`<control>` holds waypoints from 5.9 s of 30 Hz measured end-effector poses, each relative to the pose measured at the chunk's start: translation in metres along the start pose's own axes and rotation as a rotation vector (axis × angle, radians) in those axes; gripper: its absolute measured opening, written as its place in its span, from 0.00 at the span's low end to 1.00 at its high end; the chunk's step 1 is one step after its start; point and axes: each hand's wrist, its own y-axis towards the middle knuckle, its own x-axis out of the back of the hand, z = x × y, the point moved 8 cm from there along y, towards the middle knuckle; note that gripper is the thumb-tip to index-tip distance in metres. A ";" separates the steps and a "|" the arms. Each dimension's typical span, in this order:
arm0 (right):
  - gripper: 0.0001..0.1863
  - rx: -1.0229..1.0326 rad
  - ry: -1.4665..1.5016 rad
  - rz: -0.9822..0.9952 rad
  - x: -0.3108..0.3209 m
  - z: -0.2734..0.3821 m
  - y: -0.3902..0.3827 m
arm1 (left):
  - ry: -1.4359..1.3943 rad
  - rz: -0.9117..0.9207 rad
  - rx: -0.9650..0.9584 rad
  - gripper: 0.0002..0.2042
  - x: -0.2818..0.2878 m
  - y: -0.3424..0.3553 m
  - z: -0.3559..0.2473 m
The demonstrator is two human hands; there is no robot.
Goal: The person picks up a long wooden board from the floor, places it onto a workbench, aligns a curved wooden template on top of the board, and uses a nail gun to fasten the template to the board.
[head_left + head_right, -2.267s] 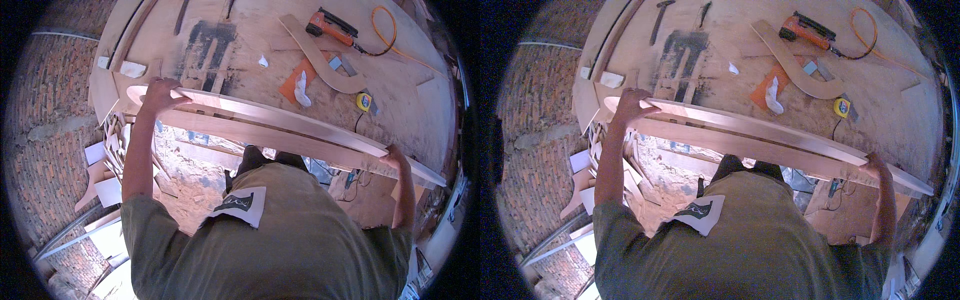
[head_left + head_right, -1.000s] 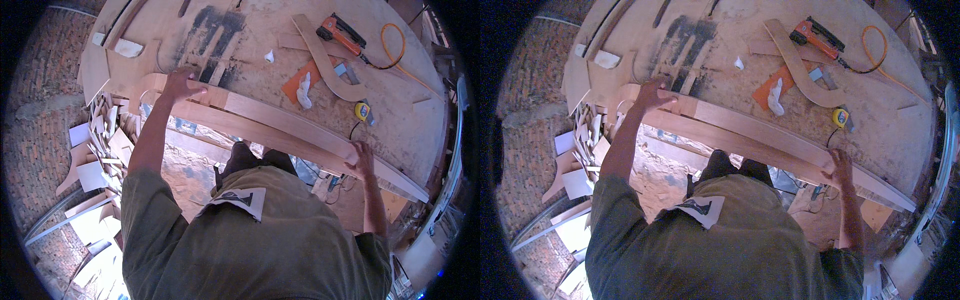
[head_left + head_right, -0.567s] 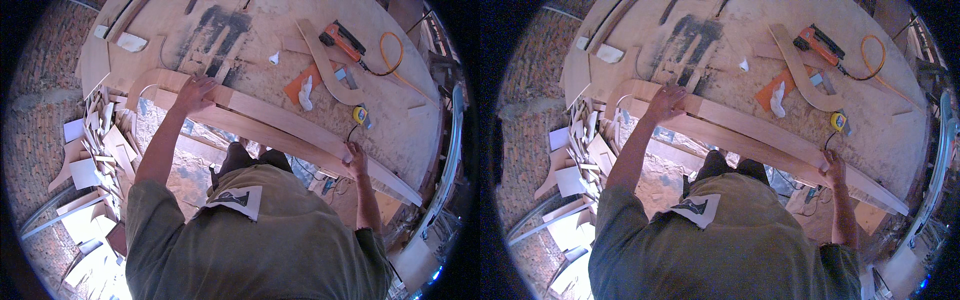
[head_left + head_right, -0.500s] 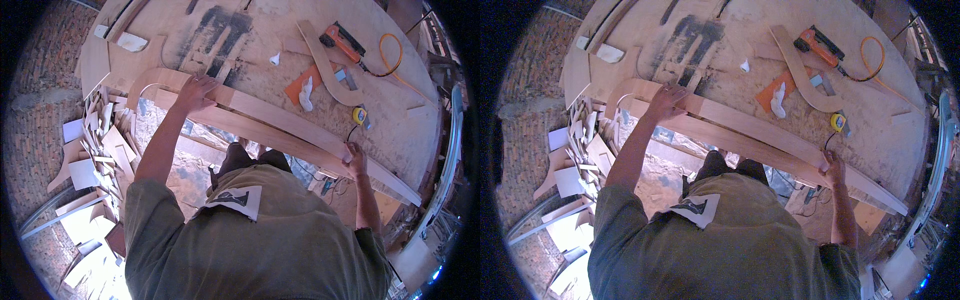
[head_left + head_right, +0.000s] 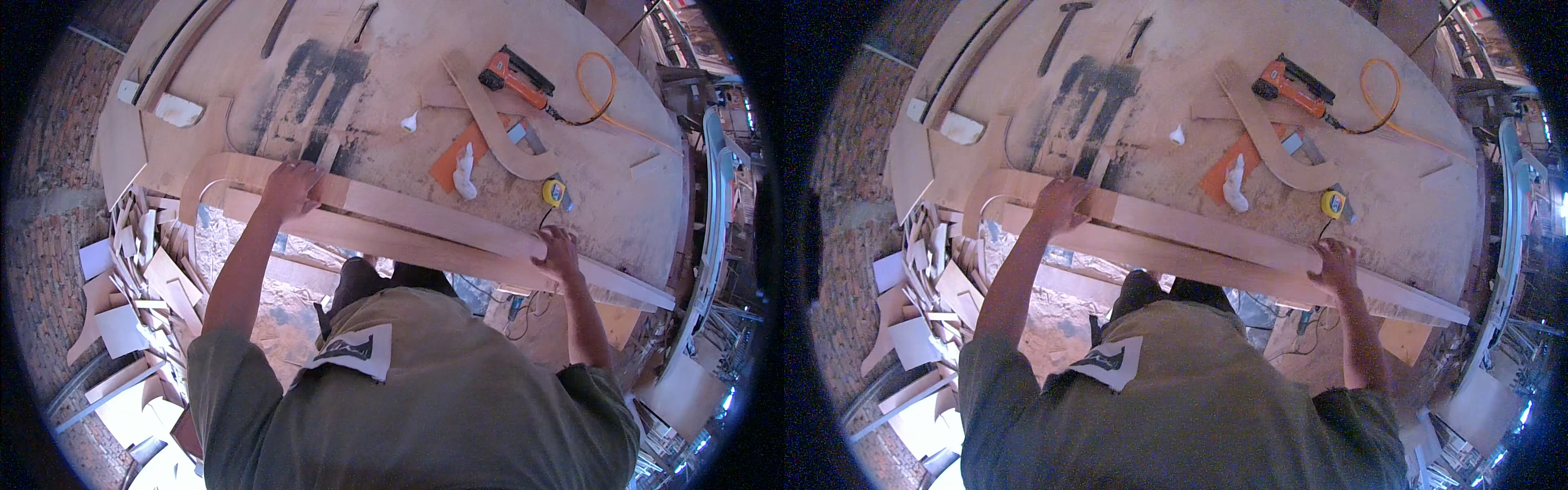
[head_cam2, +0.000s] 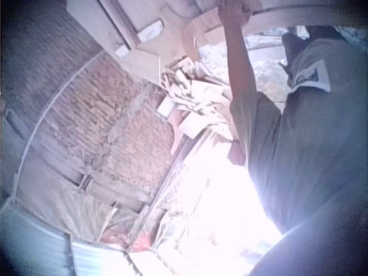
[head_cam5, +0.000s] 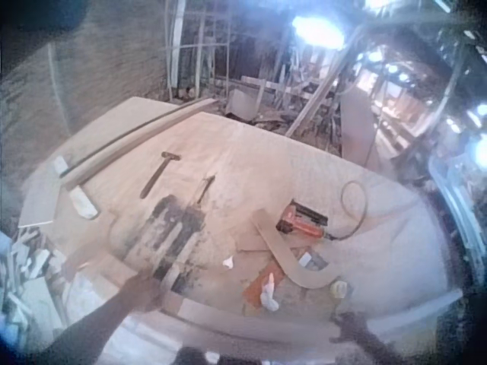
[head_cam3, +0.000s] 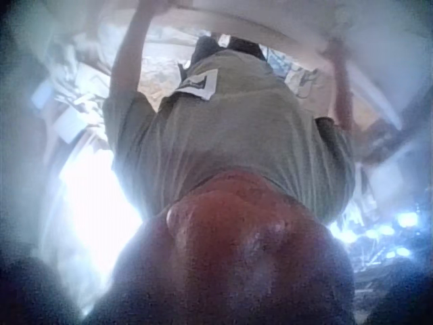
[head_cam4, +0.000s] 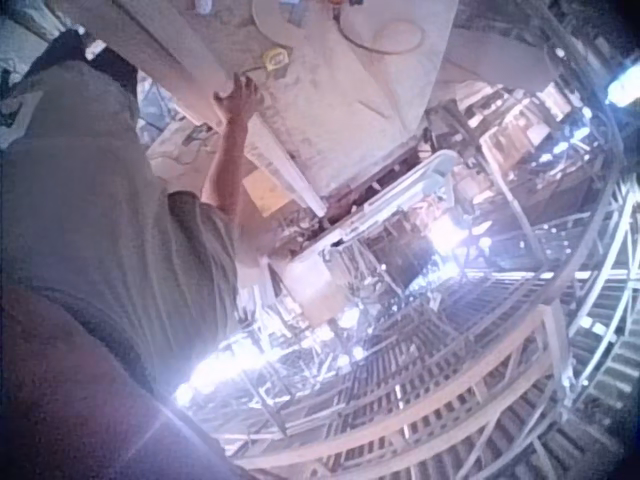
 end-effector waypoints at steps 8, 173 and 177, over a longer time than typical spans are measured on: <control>0.28 0.211 0.756 -0.437 0.044 0.143 0.190 | 0.043 0.079 0.142 0.32 0.001 0.004 -0.002; 0.22 1.271 -0.351 0.240 0.123 0.431 0.244 | -0.169 -0.079 0.429 0.08 -0.008 -0.007 0.013; 0.23 1.140 -0.336 0.321 0.122 0.429 0.244 | -0.156 -0.201 0.353 0.07 -0.009 -0.006 0.009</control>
